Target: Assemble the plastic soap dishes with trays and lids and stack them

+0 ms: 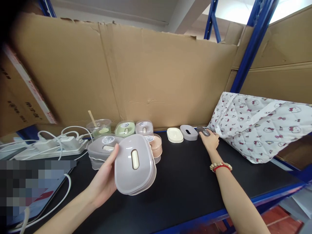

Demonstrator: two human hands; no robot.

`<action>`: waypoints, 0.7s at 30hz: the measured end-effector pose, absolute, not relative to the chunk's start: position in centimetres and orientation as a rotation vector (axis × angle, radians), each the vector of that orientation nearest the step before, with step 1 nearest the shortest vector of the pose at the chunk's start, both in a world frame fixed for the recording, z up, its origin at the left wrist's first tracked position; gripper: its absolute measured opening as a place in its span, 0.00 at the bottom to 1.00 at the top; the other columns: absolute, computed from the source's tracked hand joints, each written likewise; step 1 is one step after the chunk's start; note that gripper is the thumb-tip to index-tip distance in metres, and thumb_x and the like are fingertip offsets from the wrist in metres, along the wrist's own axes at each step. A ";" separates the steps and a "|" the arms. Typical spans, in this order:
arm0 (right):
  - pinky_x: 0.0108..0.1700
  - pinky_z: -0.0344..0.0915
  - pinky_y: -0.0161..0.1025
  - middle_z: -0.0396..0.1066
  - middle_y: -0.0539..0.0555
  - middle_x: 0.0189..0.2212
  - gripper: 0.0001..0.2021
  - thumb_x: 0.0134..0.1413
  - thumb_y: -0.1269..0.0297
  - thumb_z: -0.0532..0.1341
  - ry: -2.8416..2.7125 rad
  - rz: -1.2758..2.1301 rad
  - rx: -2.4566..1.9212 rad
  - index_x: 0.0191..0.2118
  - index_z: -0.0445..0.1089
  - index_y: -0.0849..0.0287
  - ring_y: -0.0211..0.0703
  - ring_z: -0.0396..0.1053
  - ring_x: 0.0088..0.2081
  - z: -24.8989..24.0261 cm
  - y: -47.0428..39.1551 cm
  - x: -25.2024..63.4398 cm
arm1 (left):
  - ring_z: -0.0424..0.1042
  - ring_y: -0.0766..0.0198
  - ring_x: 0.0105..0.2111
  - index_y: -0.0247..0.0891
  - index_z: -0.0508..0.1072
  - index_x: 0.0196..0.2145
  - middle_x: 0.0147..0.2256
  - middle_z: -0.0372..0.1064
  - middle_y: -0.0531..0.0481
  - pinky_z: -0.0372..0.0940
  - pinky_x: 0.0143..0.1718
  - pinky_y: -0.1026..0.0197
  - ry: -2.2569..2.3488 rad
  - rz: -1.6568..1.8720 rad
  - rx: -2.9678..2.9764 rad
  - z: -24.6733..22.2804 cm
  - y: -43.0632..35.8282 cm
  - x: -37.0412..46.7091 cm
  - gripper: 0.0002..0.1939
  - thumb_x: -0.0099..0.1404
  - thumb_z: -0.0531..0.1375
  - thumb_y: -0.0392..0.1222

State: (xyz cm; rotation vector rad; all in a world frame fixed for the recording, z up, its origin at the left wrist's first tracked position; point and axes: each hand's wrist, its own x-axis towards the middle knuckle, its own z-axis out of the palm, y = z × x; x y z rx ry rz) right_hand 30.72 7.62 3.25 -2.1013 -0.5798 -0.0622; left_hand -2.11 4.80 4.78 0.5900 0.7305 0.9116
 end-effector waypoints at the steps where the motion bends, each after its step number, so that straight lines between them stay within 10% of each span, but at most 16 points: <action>1: 0.55 0.57 0.51 0.54 0.64 0.53 0.28 0.44 0.61 0.59 -0.576 -0.074 -2.098 0.54 0.66 0.61 0.55 0.59 0.52 3.3 7.5 31.0 | 0.73 0.59 0.41 0.39 0.73 0.45 0.44 0.73 0.47 0.67 0.42 0.60 0.723 0.908 0.594 4.7 4.8 -2.1 0.22 0.59 0.58 0.56; 21: 0.54 0.63 0.43 0.54 0.59 0.54 0.25 0.48 0.52 0.59 -1.975 -0.328 -0.816 0.51 0.67 0.58 0.44 0.57 0.56 2.8 4.2 14.9 | 0.62 0.59 0.55 0.50 0.52 0.60 0.57 0.60 0.49 0.60 0.54 0.59 0.512 1.140 0.811 3.3 4.6 -1.9 0.42 0.52 0.65 0.54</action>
